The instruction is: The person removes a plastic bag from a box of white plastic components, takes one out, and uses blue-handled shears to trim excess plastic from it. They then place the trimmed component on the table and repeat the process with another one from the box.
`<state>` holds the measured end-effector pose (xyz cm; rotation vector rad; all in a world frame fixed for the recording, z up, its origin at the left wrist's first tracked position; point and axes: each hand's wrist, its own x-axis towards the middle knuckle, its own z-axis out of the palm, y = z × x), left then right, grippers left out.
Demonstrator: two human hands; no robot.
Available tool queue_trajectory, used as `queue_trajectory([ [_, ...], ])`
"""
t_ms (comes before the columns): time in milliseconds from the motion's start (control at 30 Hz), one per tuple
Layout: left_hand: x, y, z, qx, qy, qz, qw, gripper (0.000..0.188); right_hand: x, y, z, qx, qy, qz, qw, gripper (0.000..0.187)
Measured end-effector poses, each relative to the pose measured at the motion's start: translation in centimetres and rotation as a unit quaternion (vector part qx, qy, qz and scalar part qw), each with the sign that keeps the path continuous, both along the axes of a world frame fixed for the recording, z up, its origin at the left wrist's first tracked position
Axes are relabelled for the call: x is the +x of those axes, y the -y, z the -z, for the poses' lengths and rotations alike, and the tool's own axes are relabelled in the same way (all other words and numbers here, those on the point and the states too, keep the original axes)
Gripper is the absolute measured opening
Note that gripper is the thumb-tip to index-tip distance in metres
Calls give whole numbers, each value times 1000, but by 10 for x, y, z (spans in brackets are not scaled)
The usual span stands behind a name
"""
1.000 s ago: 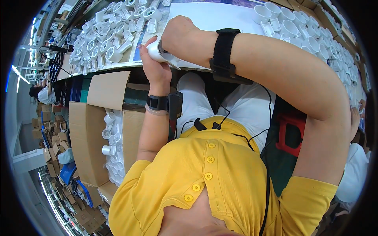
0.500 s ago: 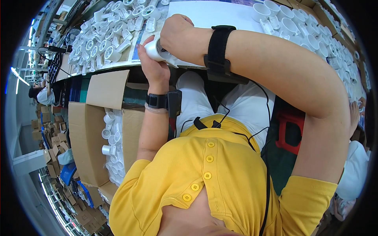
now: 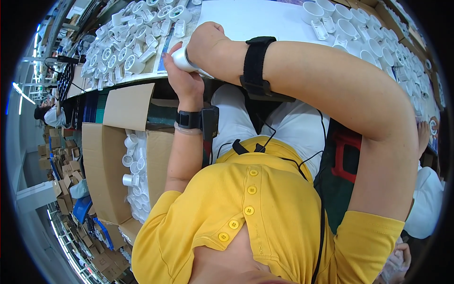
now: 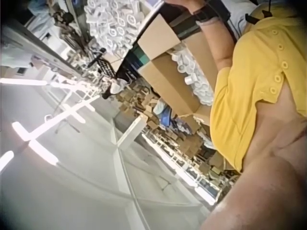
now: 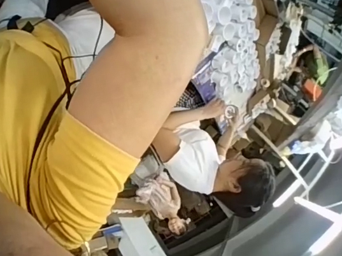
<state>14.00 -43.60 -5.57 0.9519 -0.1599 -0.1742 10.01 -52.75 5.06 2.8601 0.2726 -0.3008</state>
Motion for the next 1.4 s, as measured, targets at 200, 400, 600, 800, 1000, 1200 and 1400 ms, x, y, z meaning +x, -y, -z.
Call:
queue_trajectory([
  [200, 7, -4, 1, -3, 7, -5, 1000, 46, -5, 13, 18, 82, 72, -11, 994, 31],
  [400, 28, -17, 11, -105, -33, -7, 994, 46, -21, 29, 16, 212, 126, 28, 969, 22],
  [600, 22, -24, 2, -72, 5, 10, 997, 46, -40, 73, 48, 315, 41, -8, 948, 28],
  [800, 17, -20, -3, -54, 12, 8, 998, 47, -65, 82, 59, 478, 25, 37, 877, 31],
  [1000, -10, -11, -35, 316, 480, -50, 817, 44, -67, 74, 84, 666, 161, 152, 712, 28],
  [1200, -12, -12, -39, 431, 386, 12, 815, 46, -67, 64, 99, 783, 158, 194, 569, 27],
  [1400, -20, -3, -21, 292, 304, 67, 904, 61, -72, 35, 96, 805, 171, 152, 547, 34],
])
